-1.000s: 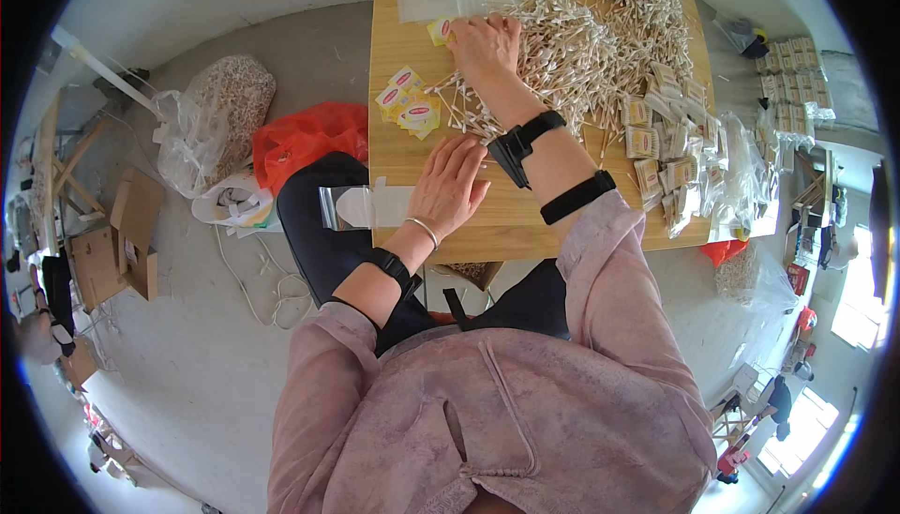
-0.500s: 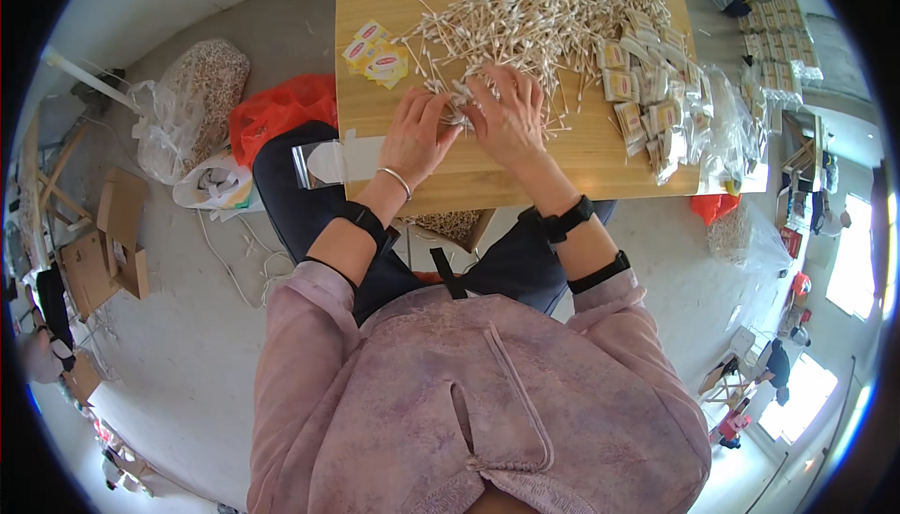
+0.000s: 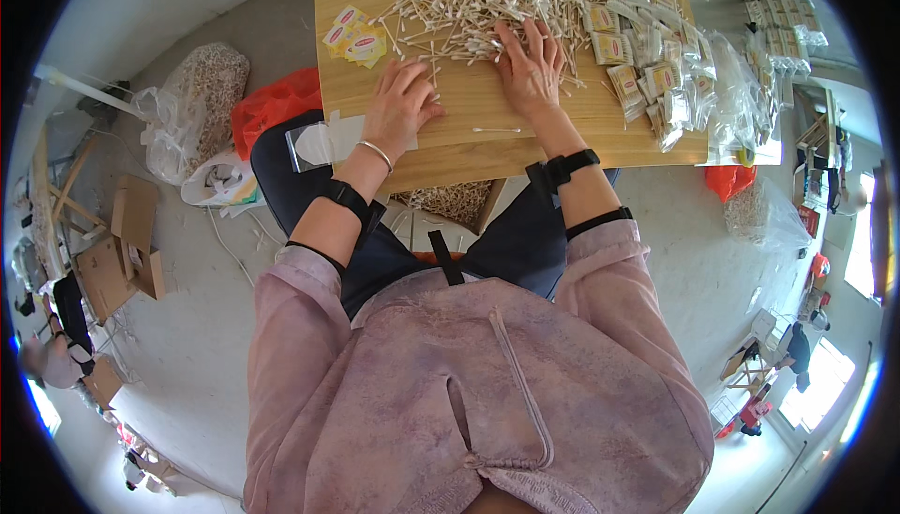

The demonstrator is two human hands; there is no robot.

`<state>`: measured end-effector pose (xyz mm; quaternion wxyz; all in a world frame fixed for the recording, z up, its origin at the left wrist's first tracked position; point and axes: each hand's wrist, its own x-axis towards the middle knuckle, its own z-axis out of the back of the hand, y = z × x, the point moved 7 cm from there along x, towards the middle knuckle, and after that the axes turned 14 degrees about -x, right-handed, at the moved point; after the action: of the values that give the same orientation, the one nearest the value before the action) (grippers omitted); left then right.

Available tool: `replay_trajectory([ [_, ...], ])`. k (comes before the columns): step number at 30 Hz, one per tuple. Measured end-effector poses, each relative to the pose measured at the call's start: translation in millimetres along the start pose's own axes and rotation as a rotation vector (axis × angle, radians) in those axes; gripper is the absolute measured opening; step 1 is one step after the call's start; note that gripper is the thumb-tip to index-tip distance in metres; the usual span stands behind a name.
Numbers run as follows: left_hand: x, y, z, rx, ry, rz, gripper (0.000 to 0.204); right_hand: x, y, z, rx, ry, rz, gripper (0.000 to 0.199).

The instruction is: Manually counting, aligning, and placing cotton swabs into small plastic bags.

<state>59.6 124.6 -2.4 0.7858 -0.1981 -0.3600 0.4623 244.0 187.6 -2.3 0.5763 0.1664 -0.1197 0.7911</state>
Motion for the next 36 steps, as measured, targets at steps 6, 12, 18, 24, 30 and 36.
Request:
replay_trajectory([
  [6,-7.8,-5.1,19.7,-0.023,-0.118,0.140,0.053,-20.9,12.6,53.5,0.082,-0.003,-0.017,0.050],
  [12,-25.2,1.9,22.8,-0.054,-0.096,0.159,0.039,-75.1,24.7,44.4,0.218,0.228,0.035,0.025],
  [18,-31.4,1.3,15.7,-0.109,-0.106,0.139,0.015,-53.2,21.8,20.8,0.254,0.137,-0.010,0.011],
  [24,-41.2,-14.1,14.0,-0.136,-0.103,0.123,0.017,-45.6,48.6,13.3,0.297,0.103,-0.005,0.010],
  [30,-47.2,-12.2,27.5,-0.034,-0.246,0.273,0.063,-28.9,86.2,17.7,0.329,0.090,0.064,0.019],
  [36,-47.0,-4.8,24.1,-0.065,-0.239,0.365,0.085,-8.7,87.5,11.8,0.212,0.098,-0.010,0.023],
])
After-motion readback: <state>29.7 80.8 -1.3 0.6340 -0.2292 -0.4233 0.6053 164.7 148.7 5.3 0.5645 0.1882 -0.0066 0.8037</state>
